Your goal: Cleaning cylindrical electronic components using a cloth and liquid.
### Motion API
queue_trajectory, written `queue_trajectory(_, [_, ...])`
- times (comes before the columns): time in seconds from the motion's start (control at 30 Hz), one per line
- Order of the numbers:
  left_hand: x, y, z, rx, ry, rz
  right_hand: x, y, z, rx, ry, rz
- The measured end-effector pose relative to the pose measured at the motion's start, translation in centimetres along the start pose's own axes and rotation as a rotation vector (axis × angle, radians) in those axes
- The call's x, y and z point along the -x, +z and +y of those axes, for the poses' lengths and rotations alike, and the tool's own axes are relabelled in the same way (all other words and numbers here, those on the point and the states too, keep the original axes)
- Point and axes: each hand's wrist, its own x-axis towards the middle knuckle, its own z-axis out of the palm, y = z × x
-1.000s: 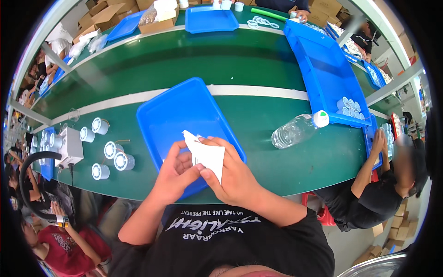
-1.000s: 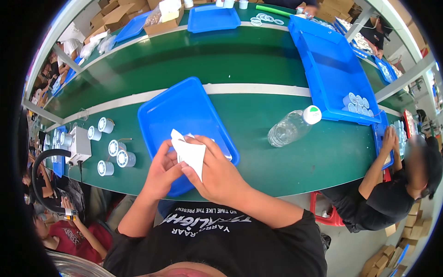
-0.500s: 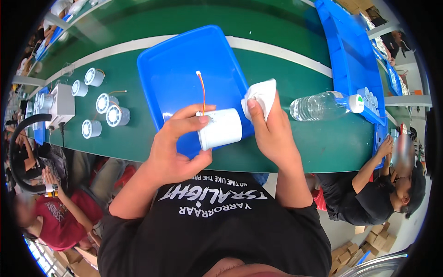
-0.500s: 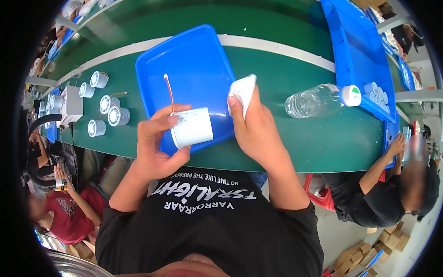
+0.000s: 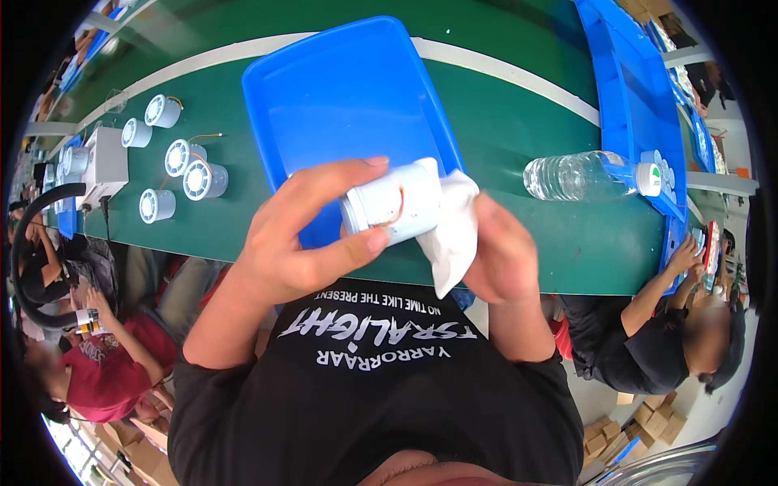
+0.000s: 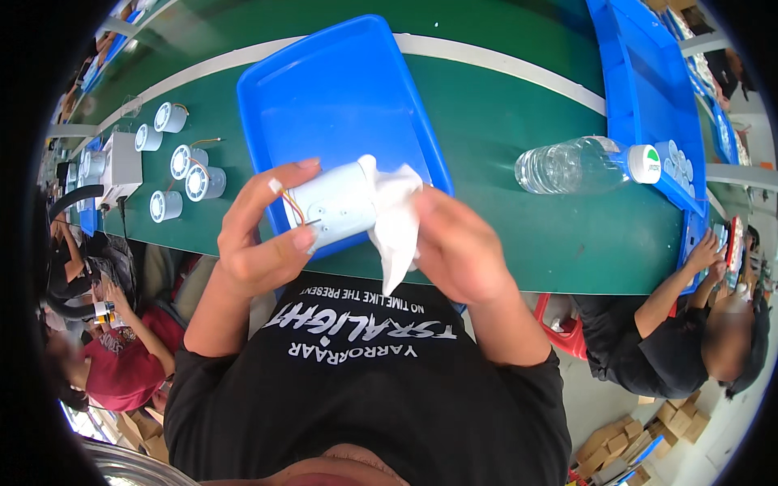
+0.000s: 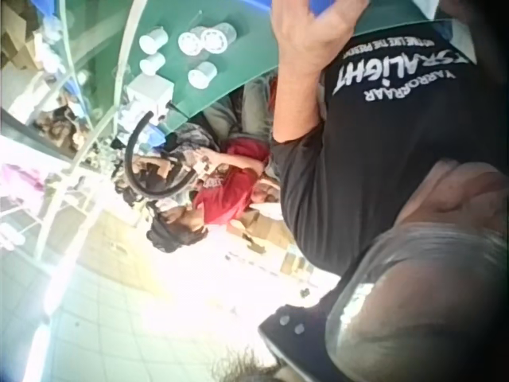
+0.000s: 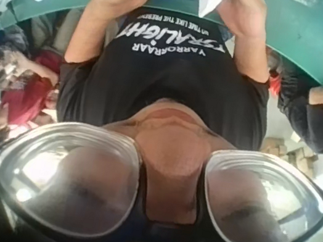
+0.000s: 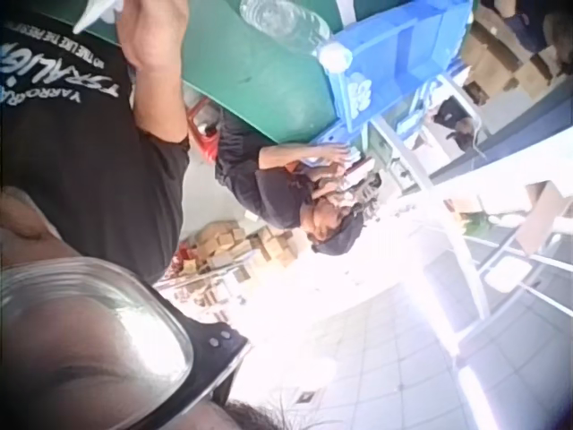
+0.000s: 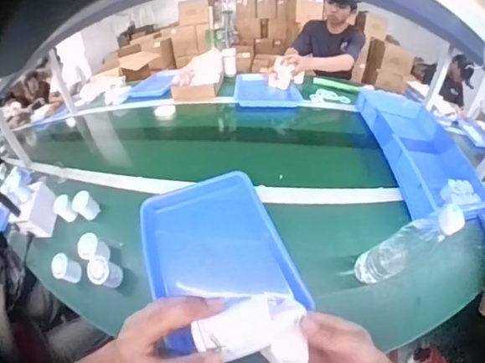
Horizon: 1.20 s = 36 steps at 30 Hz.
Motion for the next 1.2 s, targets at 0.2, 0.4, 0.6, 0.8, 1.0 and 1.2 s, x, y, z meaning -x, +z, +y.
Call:
queue_trajectory(0.2, [-2.0,-1.5,2.5,0.14,-0.354,-0.094,1.0,1.4,1.3,0.372,-0.272,-0.08])
queue_trajectory(0.4, [-0.4,-2.0,1.2,-0.008,-0.109,-0.198,1.6,-0.4,-1.3,0.101,-0.06,-0.124])
queue_trajectory(0.6, [-1.5,-1.7,3.1,0.258,-0.401,-0.068,2.4,-0.2,-1.4,0.334,-0.148,-0.187])
queue_trajectory(0.8, [0.7,-0.3,1.0,0.096,0.043,-0.07,1.5,1.9,1.0,0.496,-0.399,-0.033])
queue_trajectory(1.0, [1.8,1.2,1.7,0.608,-0.429,0.016,0.6,0.6,1.4,0.971,-0.777,0.087])
queue_trajectory(1.2, [-0.3,0.8,3.0,1.076,-0.931,0.056,0.6,0.7,1.3,1.276,-0.928,0.115])
